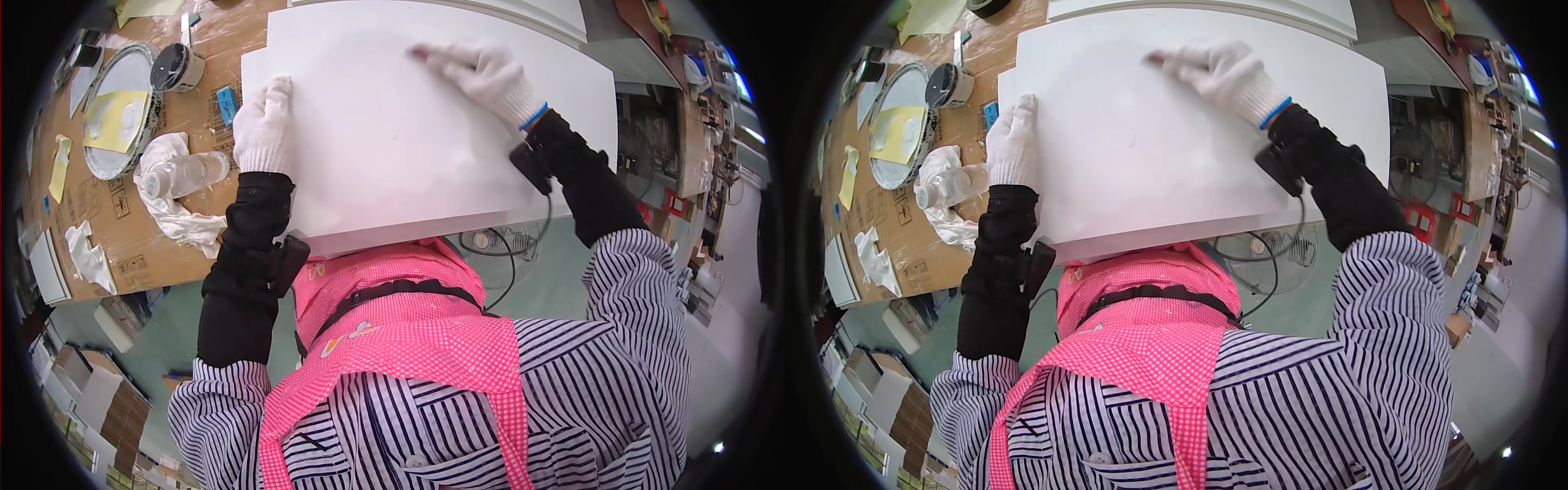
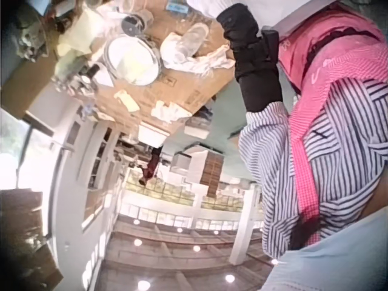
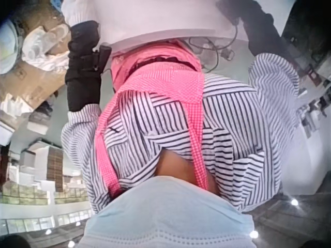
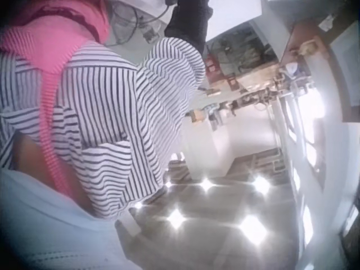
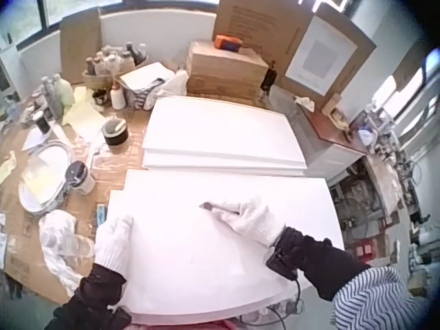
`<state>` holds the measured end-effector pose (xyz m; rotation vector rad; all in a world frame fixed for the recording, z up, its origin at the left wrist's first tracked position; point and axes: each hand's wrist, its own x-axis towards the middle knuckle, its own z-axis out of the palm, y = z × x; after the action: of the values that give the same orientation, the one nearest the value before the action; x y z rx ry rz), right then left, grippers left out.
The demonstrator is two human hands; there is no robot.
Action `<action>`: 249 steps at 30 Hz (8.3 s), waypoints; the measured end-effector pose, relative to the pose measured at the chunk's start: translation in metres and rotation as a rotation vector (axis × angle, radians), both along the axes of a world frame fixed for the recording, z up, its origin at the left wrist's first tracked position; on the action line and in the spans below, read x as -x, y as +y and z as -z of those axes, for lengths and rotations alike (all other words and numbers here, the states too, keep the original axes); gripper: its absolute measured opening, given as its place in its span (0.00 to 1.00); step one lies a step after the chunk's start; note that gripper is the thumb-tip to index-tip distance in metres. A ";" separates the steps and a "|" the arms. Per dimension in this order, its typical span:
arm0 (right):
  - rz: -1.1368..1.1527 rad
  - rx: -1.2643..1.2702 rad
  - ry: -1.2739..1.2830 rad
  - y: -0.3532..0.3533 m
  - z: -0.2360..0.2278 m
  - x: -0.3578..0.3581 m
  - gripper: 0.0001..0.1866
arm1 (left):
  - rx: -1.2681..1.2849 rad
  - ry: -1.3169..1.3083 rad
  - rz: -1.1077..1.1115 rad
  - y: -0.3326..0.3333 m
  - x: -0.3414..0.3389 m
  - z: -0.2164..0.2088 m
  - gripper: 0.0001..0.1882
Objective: Scraping excess glue or material from furniture panels using a utility knife and wiping them clean.
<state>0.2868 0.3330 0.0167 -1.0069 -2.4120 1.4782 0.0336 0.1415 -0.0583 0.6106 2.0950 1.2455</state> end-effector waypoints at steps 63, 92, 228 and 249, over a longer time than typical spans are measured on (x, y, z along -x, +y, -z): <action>1.011 -0.493 -0.284 -0.249 0.026 -0.114 0.15 | -0.310 0.502 -0.197 -0.159 0.104 0.017 0.53; 0.927 -0.620 -0.250 -0.227 0.016 -0.112 0.14 | 0.291 0.961 1.224 -0.098 -0.011 -0.138 0.33; 0.821 -0.419 -0.150 -0.267 0.006 -0.033 0.13 | 0.045 0.677 0.304 -0.170 0.091 0.120 0.31; 0.847 -0.349 -0.123 -0.266 0.004 -0.032 0.13 | -0.017 0.435 0.203 -0.167 0.093 0.120 0.37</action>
<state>0.3189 0.0670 0.0124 -1.7354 -1.7968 0.6911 -0.0595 -0.0254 -0.1787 1.1566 2.2934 1.0875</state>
